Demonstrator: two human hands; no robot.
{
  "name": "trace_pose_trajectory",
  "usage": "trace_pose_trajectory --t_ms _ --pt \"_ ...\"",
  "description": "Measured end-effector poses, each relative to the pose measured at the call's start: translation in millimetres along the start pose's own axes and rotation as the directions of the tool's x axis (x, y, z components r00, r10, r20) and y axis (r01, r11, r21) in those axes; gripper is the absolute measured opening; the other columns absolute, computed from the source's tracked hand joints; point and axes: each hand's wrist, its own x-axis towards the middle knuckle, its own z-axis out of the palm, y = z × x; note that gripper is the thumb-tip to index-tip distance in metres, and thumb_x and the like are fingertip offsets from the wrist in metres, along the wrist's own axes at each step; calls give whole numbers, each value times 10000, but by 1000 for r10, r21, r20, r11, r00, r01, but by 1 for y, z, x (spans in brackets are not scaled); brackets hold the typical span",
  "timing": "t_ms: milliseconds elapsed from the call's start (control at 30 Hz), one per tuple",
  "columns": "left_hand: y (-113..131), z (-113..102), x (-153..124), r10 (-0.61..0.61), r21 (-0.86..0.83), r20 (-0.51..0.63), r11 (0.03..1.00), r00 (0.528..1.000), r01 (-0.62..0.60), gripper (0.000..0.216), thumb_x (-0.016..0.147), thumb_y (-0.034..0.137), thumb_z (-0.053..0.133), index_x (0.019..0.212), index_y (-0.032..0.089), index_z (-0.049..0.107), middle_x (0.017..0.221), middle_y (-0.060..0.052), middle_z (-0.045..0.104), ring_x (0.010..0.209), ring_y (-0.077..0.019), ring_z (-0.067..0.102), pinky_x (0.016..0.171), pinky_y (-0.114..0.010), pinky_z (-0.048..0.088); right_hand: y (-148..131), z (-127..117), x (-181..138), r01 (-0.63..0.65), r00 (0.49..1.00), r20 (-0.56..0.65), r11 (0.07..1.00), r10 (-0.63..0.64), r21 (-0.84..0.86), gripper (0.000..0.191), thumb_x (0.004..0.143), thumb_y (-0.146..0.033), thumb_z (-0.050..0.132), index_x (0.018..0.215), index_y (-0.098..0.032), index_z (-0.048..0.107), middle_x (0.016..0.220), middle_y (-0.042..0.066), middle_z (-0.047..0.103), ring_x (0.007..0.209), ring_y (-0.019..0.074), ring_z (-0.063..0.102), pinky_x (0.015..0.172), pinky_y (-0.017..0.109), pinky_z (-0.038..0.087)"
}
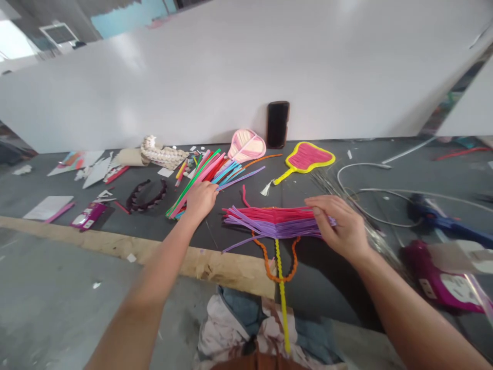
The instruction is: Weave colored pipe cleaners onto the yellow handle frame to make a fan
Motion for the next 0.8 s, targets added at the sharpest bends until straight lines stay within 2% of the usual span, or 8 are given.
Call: trace_pose_trajectory --t_ms 133,400,467,567,600,667,767,800 --pt "1 5 17 -37 -36 8 999 999 37 214 843 230 518 848 174 724 920 -125 718 983 -297 630 860 -383 457 1 -2 1 -11 1000 3 1000 11 -10 183 924 -165 503 987 -219 666 938 57 740 903 196 683 828 373 545" --pt "-15 -11 27 -209 -267 -43 945 977 191 189 811 332 558 838 202 692 814 -23 741 763 -193 672 651 -252 467 -2 -3 3 -26 999 27 1000 26 3 202 939 -196 479 976 -222 675 932 59 747 908 197 687 831 378 544" --pt "-14 -16 33 -281 -418 -141 886 949 200 231 872 318 470 922 183 651 846 -31 734 760 -161 674 658 -233 486 -2 -4 4 -31 999 26 999 31 -7 205 940 -198 476 971 -227 676 934 56 748 911 200 689 833 382 547" --pt "1 -28 33 -411 -643 -354 760 840 101 213 913 310 438 979 181 595 770 1 691 643 -111 630 634 -217 491 -2 -8 5 -28 999 -17 999 27 -21 198 937 -182 482 975 -230 670 951 58 745 928 203 684 842 389 548" --pt "10 -33 30 -395 -632 -422 774 816 48 197 912 318 468 982 185 594 754 17 677 623 -101 612 630 -215 482 -2 -9 5 -23 999 -48 999 21 -29 197 935 -176 484 985 -229 667 967 62 744 936 205 682 847 396 547" --pt "37 -41 18 -254 -481 -521 876 815 -35 170 890 324 543 929 180 623 800 14 686 694 -110 617 684 -229 469 -4 -11 5 -9 994 -109 998 2 -62 207 932 -172 486 1021 -231 662 1011 73 740 951 214 678 863 418 541" --pt "83 -44 -7 96 -282 -423 931 901 -231 219 932 333 499 887 191 660 810 -2 713 707 -128 628 651 -239 437 -8 -11 5 47 991 -115 988 -64 -149 228 918 -191 515 1081 -255 661 1052 71 738 984 232 667 877 447 533" --pt "98 -42 -15 222 -219 -384 921 896 -322 249 950 337 477 882 192 668 820 -14 723 712 -136 634 658 -250 433 -11 -10 5 76 991 -92 981 -94 -176 226 910 -200 539 1087 -265 664 1059 65 739 1004 237 658 880 447 532"
